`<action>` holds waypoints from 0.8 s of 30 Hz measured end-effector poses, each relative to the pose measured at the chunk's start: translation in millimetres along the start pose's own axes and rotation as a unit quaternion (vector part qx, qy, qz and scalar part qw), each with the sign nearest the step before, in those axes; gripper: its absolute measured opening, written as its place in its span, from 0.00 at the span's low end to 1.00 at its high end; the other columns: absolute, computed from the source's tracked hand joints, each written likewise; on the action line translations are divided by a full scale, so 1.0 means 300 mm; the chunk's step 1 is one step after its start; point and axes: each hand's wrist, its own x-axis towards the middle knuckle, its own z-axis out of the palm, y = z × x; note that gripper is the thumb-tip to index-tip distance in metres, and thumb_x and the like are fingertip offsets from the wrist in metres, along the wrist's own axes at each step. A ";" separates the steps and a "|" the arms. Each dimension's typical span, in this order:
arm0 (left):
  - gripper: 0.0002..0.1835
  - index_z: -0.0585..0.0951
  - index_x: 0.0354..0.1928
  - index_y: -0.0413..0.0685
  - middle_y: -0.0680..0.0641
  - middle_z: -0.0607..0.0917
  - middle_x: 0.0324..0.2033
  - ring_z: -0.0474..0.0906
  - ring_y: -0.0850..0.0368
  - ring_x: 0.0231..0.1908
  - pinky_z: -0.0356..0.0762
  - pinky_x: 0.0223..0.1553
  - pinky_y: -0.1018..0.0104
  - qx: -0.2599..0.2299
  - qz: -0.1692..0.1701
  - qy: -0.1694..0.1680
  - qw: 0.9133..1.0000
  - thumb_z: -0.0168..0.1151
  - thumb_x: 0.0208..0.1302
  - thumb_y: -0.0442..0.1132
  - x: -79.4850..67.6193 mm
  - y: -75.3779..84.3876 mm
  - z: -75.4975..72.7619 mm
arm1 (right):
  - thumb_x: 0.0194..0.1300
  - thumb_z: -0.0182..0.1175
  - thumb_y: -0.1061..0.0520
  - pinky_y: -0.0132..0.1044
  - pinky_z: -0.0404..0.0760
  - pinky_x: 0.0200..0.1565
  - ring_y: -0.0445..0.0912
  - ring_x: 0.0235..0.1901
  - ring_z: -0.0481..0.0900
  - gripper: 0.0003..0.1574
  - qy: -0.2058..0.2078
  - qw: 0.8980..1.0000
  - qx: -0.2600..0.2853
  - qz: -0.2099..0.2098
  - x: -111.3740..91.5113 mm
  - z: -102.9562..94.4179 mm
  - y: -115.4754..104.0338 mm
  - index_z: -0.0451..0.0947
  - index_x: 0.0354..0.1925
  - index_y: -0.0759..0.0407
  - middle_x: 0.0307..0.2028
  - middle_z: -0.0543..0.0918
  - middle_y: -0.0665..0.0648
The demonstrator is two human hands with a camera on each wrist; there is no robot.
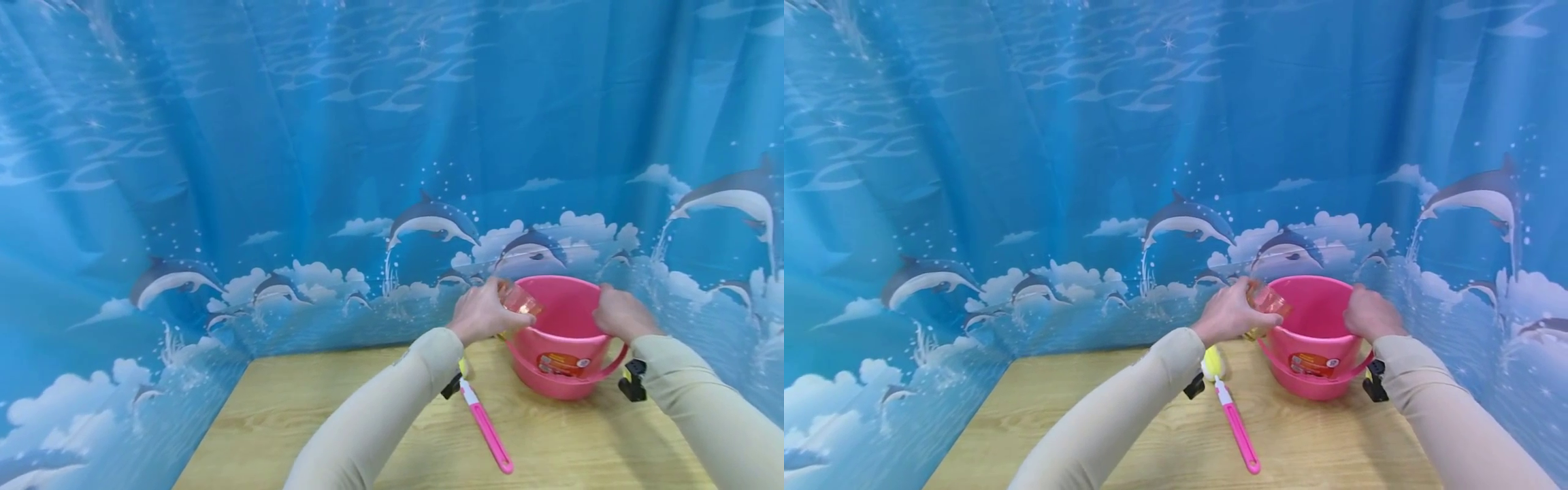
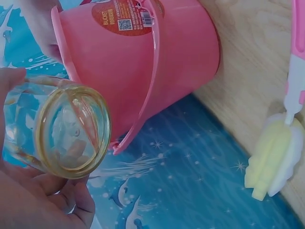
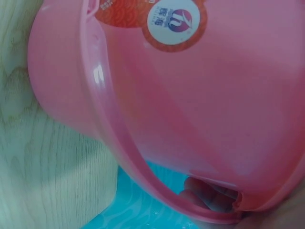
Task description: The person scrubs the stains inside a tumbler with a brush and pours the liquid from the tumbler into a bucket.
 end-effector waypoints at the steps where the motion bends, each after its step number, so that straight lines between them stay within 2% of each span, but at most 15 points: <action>1: 0.42 0.71 0.64 0.66 0.61 0.80 0.49 0.73 0.61 0.47 0.81 0.39 0.60 0.003 0.000 0.000 1.000 0.76 0.46 0.66 0.004 0.004 0.001 | 0.66 0.51 0.67 0.49 0.85 0.32 0.62 0.36 0.81 0.32 0.002 1.000 -0.002 -0.002 -0.002 -0.001 -0.002 0.54 0.60 0.87 0.41 0.77 0.79; 10: 0.41 0.73 0.64 0.75 0.60 0.79 0.50 0.69 0.57 0.54 0.81 0.43 0.53 0.009 -0.023 0.000 1.000 0.77 0.45 0.65 0.018 0.042 0.009 | 0.66 0.50 0.68 0.52 0.85 0.36 0.65 0.39 0.80 0.30 0.009 1.000 -0.003 -0.004 -0.007 0.003 -0.004 0.55 0.60 0.87 0.43 0.76 0.80; 18: 0.41 0.74 0.62 0.71 0.57 0.78 0.45 0.70 0.57 0.50 0.81 0.31 0.60 0.012 -0.043 -0.003 0.999 0.77 0.43 0.65 0.030 0.064 0.013 | 0.66 0.49 0.69 0.51 0.85 0.35 0.64 0.39 0.81 0.30 0.013 1.000 0.005 -0.014 0.000 0.007 0.005 0.55 0.60 0.87 0.44 0.76 0.80; 24: 0.42 0.74 0.63 0.70 0.57 0.79 0.44 0.72 0.57 0.48 0.81 0.29 0.61 0.022 -0.047 -0.011 0.999 0.77 0.43 0.66 0.042 0.070 0.015 | 0.66 0.49 0.68 0.52 0.85 0.35 0.64 0.39 0.81 0.29 0.016 1.000 0.007 -0.008 0.000 0.012 0.003 0.56 0.60 0.86 0.43 0.76 0.79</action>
